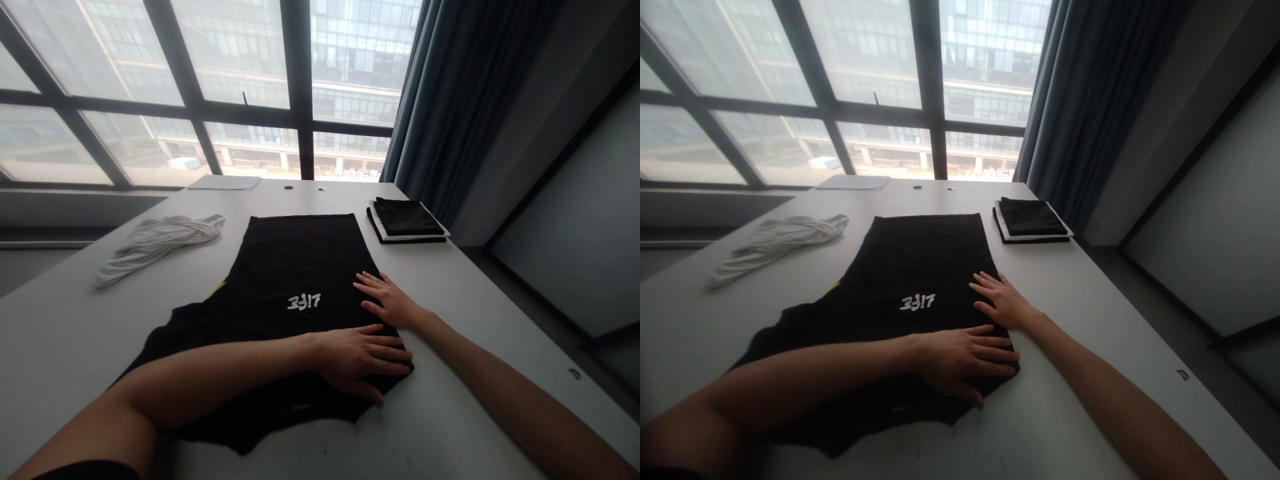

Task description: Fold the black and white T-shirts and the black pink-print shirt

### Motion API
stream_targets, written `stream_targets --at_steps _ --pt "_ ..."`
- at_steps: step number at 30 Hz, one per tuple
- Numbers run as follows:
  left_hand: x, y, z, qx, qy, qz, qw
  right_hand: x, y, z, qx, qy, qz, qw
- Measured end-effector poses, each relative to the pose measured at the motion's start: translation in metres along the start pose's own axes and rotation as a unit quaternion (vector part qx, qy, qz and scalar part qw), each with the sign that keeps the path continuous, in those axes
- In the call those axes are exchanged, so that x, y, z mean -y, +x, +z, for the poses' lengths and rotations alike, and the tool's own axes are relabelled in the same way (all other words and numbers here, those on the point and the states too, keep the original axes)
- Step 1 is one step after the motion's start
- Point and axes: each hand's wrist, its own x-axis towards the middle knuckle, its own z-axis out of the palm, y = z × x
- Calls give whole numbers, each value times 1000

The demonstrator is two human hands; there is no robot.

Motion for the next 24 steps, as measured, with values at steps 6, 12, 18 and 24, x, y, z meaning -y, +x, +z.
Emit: stream_targets --at_steps 6,12,18,24 --pt "0 -1 -1 4 -5 2 1000 -11 3 10 -75 -24 130 988" --pt "0 -1 -1 13 -10 -8 1000 -9 2 7 -114 20 90 989" --pt "-1 0 -2 13 -10 -4 1000 -8 1 8 -111 32 42 992" --pt "-2 0 -2 9 -13 -7 1000 -8 1 8 -96 28 42 994"
